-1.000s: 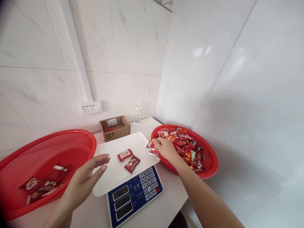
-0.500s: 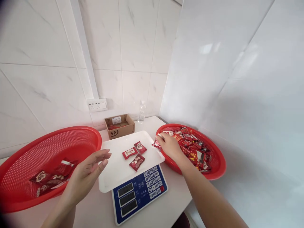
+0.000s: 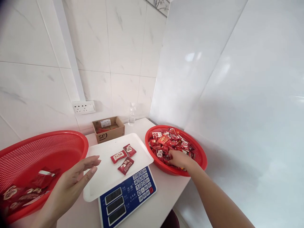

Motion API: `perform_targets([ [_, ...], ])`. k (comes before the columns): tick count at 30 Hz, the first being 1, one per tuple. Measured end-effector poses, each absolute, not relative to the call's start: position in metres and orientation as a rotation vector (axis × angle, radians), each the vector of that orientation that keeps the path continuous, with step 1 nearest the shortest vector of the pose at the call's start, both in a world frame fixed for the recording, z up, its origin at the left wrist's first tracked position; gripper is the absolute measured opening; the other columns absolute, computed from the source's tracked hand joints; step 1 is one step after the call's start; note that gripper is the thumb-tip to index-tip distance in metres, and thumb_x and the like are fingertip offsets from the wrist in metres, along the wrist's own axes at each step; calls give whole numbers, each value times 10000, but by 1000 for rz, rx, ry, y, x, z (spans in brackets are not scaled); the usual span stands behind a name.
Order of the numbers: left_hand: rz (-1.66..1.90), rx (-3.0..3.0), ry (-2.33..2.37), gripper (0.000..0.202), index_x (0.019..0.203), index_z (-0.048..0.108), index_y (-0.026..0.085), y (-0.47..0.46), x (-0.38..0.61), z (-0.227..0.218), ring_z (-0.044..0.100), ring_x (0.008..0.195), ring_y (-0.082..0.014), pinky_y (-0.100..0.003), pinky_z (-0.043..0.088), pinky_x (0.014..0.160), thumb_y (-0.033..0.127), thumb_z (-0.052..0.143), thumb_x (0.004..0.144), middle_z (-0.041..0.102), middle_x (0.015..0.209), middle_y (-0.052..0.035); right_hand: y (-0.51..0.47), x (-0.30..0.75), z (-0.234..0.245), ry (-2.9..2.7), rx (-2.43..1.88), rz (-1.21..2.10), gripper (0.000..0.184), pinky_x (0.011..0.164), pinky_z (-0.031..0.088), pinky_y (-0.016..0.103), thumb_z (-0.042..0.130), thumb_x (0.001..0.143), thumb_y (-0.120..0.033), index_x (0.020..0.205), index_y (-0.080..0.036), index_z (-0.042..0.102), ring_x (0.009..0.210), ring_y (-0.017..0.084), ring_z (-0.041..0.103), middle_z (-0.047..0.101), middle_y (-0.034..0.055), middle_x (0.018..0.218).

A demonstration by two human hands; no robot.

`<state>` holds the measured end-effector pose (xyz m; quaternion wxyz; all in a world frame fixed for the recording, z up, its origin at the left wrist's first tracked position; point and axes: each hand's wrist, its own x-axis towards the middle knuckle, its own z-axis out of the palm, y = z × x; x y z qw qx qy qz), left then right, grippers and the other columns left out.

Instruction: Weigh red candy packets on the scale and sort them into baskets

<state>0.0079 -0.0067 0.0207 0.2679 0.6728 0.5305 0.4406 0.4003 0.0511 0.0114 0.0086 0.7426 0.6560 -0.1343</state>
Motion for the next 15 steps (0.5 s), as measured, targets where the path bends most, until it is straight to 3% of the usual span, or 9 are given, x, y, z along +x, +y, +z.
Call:
perform_targets([
  [3,1173,1828,1432,395,1083,641,247,-6,8,19,644,1030,-243,-279,570,686,513,537,810,704,1082,-74,51,404,4,2040,2295,-485,545,675,459,298,676,640,-237,1179,-245,589,888,261,643,682,79,1042],
  [6,1162,1837,1446,402,1070,649,242,-5,9,19,646,1027,-246,-287,573,692,522,535,804,706,1079,-75,55,406,0,2030,2202,-612,806,746,466,308,649,675,-244,1422,-269,350,992,271,626,623,106,1202],
  [9,1147,1855,1456,412,1082,646,241,-4,10,19,651,1018,-241,-301,573,724,523,527,805,709,1073,-73,57,404,-10,2014,2200,-608,778,820,445,372,600,738,-288,1452,-256,293,1046,314,600,598,152,1225],
  [12,1146,1876,1445,401,1079,648,244,-3,11,18,653,1013,-236,-323,563,784,514,532,807,716,1055,-66,60,401,-23,2038,2323,-510,670,855,420,408,572,750,-247,1398,-222,406,1086,345,570,574,173,1251],
  [15,1166,1878,1425,395,1071,650,241,-4,11,18,656,1006,-233,-323,562,791,511,537,806,718,1047,-65,63,404,-27,2084,2429,-521,525,819,440,342,529,750,-170,1273,-215,542,1022,283,608,640,115,1164],
])
